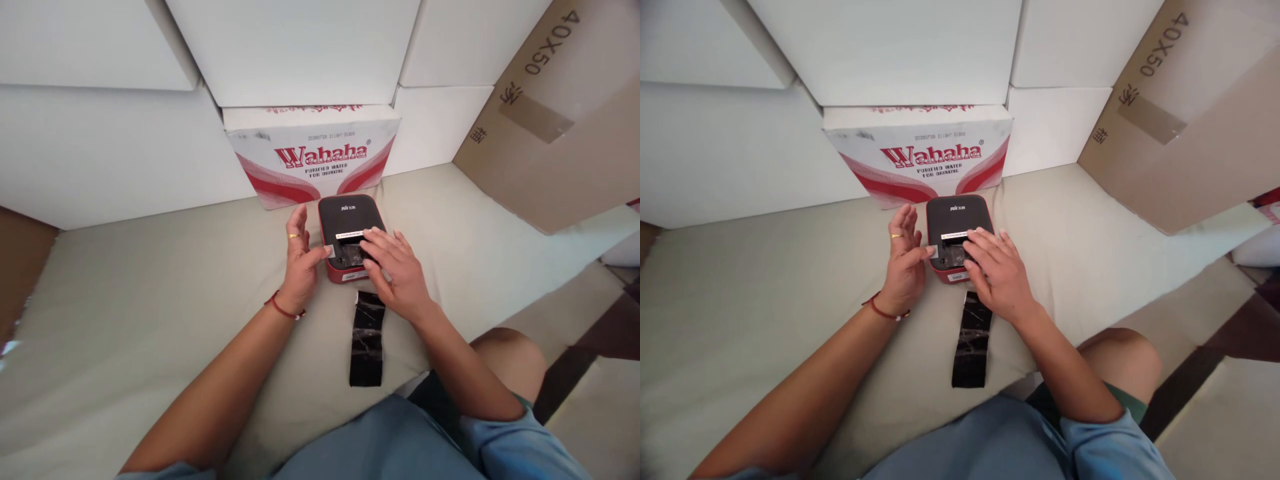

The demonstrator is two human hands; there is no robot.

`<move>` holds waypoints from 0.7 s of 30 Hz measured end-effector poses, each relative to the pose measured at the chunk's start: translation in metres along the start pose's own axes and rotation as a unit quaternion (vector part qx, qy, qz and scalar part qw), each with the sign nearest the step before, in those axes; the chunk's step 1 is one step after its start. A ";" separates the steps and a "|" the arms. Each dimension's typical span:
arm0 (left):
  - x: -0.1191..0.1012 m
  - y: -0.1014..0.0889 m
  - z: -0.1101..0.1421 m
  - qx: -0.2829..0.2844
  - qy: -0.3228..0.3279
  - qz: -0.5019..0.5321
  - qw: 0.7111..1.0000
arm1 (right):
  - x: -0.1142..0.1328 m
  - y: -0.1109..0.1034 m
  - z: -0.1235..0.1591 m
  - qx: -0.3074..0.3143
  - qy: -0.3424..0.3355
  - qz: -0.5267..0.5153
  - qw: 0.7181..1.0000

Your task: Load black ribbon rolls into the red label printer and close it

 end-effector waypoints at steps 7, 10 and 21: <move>0.017 -0.004 0.000 0.039 -0.043 0.033 0.998 | 0.000 0.001 0.017 -0.017 -0.038 0.001 0.999; 0.016 -0.002 0.002 0.064 -0.050 0.038 0.996 | -0.001 0.006 0.018 -0.043 -0.048 -0.006 0.998; 0.023 0.009 0.000 0.073 -0.041 0.113 0.990 | 0.000 -0.020 -0.006 -0.029 -0.016 -0.076 0.997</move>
Point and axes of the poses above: each hand's wrist, its own z-axis away from the middle knuckle, its own y-axis out of the palm, x = y × z, the point moved 2 cm from there along -z, towards the middle knuckle, and after that the axes turned 11 degrees about z, right-handed, at the moved point
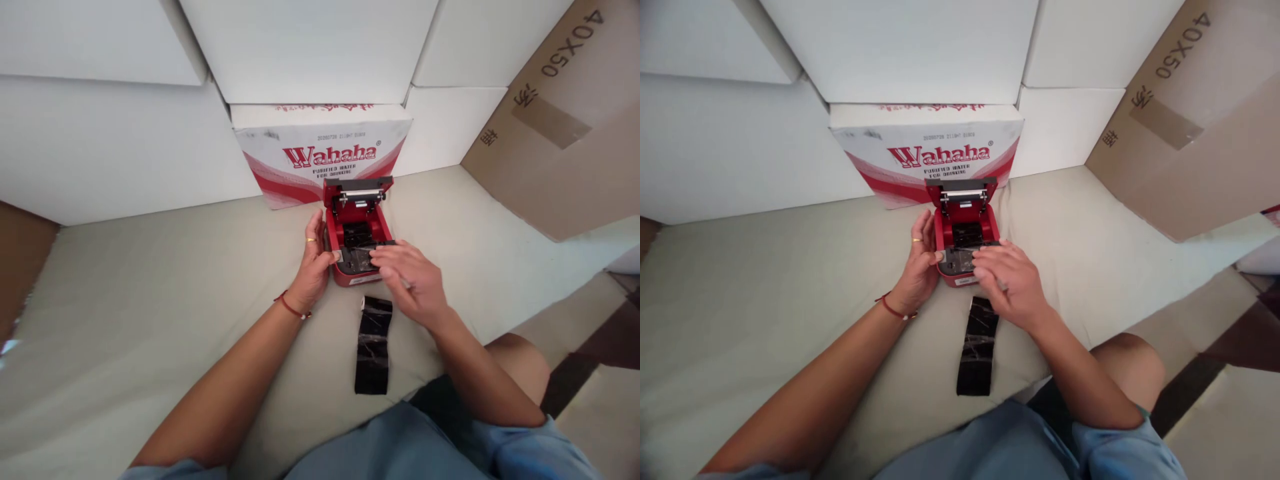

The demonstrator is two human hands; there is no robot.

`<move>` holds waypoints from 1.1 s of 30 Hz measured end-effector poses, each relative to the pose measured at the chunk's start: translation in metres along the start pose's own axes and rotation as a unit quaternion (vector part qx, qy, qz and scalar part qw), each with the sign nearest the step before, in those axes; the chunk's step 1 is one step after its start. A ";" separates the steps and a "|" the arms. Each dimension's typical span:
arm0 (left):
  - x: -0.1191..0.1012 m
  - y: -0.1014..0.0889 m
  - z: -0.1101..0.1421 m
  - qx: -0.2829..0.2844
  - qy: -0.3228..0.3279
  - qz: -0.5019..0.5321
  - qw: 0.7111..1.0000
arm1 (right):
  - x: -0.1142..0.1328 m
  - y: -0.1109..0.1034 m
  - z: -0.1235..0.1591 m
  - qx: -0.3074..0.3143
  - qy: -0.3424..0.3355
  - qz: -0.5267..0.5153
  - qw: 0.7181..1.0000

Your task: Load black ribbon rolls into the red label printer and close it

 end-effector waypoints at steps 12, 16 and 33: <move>0.012 0.005 -0.006 -0.032 0.015 0.031 0.999 | -0.016 0.040 -0.129 0.330 0.028 0.290 0.898; 0.013 0.006 -0.007 -0.026 0.013 0.019 0.999 | -0.015 0.054 -0.134 0.354 0.026 0.298 0.886; 0.007 0.002 -0.009 -0.018 0.015 0.064 0.998 | -0.091 -0.105 -0.001 0.357 0.206 0.058 0.910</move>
Point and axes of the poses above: each hand's wrist, its own z-axis away from the middle knuckle, its own y-axis out of the palm, x = y × z, the point moved 2 cm from there along -z, towards the middle knuckle, and after that the axes turned 11 degrees about z, right-handed, at the moved point
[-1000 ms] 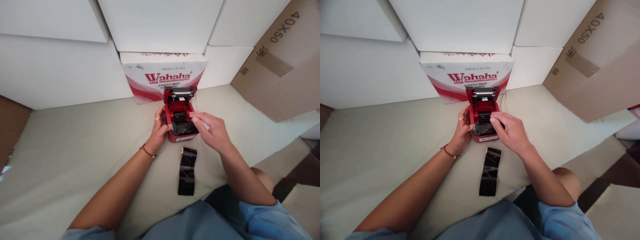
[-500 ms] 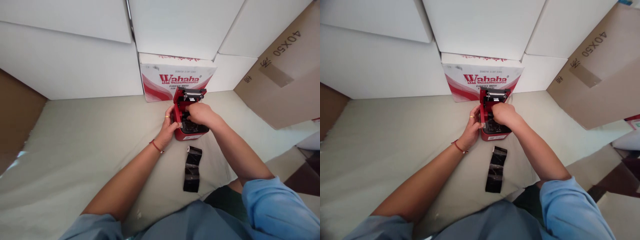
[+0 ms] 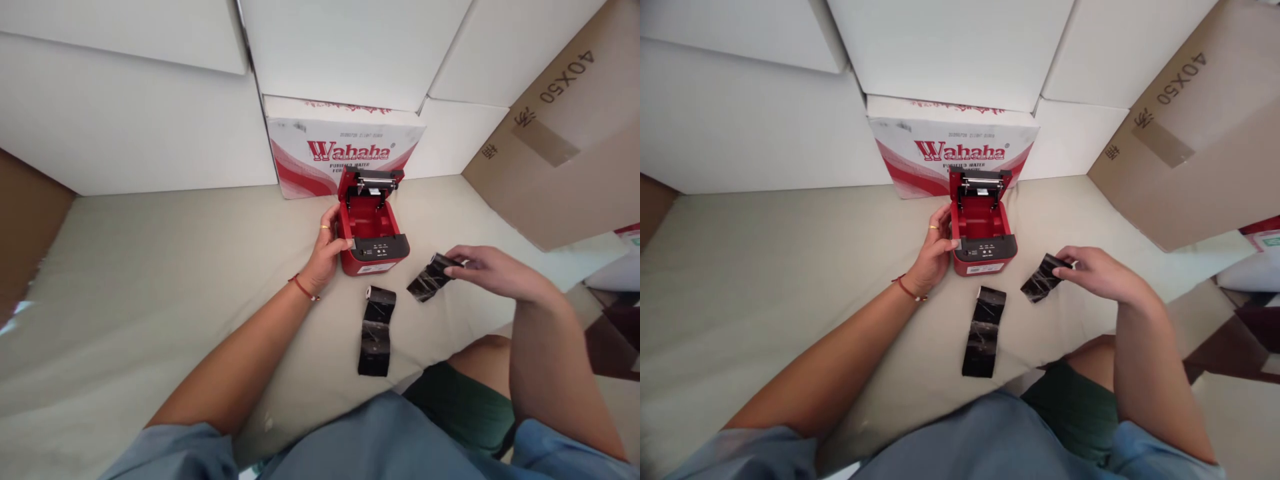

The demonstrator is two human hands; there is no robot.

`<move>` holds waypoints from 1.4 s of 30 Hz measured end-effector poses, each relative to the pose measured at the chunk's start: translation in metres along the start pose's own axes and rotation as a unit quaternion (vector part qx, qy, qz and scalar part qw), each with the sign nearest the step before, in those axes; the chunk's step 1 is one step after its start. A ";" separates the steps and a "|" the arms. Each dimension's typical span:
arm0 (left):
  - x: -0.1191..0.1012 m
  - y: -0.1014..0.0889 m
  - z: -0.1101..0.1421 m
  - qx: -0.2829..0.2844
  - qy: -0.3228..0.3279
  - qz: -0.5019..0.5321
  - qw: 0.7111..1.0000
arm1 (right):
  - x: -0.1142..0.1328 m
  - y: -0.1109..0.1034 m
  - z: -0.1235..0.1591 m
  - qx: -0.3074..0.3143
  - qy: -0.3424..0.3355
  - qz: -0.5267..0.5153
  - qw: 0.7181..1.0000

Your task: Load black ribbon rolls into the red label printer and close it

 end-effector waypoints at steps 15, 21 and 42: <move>-0.016 0.007 0.001 -0.058 -0.053 0.116 0.990 | 0.064 0.116 -0.007 -0.049 -0.131 -0.014 0.990; -0.011 0.010 -0.001 -0.066 -0.044 0.132 0.988 | 0.085 0.115 -0.009 0.039 -0.157 0.026 0.986; -0.004 0.010 -0.003 -0.062 -0.033 0.113 0.991 | 0.148 0.013 -0.120 -0.087 -0.047 0.301 0.949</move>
Point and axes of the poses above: each hand's wrist, its own z-axis away from the middle knuckle, its own y-axis out of the palm, x = y × z, the point moved 2 cm from there along -z, towards the middle knuckle, and after that the axes turned 11 degrees about z, right-handed, at the moved point
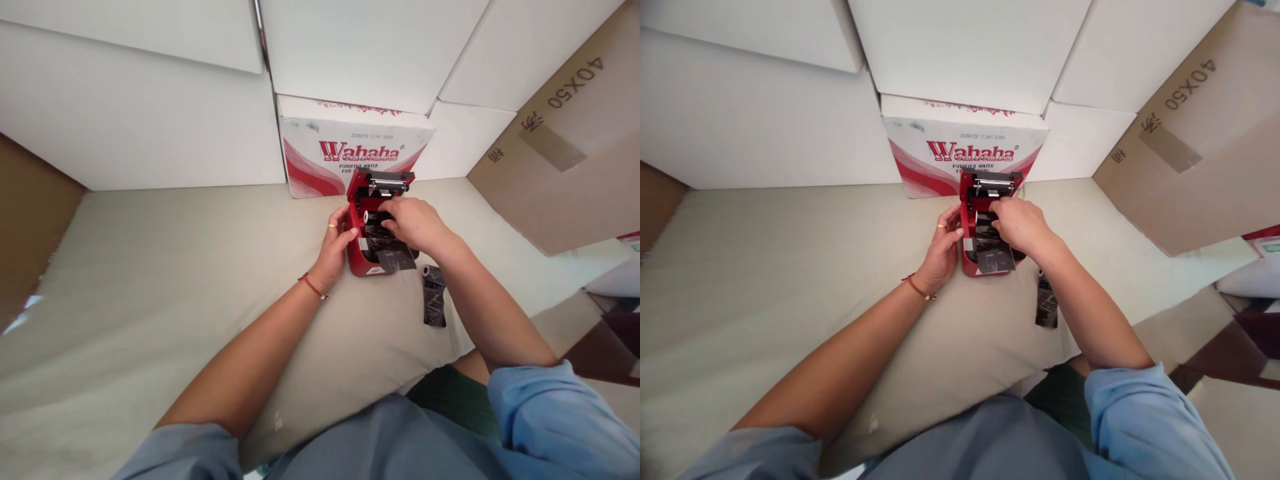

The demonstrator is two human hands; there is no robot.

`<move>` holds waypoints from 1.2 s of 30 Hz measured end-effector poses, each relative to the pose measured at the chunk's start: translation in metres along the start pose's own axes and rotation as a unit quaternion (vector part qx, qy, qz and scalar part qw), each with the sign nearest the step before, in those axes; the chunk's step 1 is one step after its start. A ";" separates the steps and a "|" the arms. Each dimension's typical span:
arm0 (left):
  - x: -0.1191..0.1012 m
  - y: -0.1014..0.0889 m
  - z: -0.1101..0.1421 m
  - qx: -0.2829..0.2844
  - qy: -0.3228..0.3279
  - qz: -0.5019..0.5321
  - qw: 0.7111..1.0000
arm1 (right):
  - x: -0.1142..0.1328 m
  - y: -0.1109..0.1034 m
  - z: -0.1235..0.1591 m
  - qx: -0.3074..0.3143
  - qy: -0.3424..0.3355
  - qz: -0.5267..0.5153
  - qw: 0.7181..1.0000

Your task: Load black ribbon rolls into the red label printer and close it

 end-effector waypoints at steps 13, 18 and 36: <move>-0.004 0.004 0.001 -0.013 0.002 0.013 1.000 | -0.012 0.012 0.002 -0.059 -0.053 -0.199 0.977; -0.001 0.002 0.002 -0.004 0.011 -0.017 1.000 | -0.013 0.018 0.070 -0.205 -0.116 -0.282 0.930; -0.037 0.043 0.060 0.148 0.358 -0.480 0.787 | 0.002 0.070 0.112 -0.167 -0.150 -0.260 0.939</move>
Point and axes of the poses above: each hand's wrist, its own z-axis away from the middle knuckle, its own y-axis out of the palm, x = y × z, the point moved 2 cm from there along -z, towards the middle knuckle, and after that the axes turned 11 degrees about z, right-handed, at the moved point
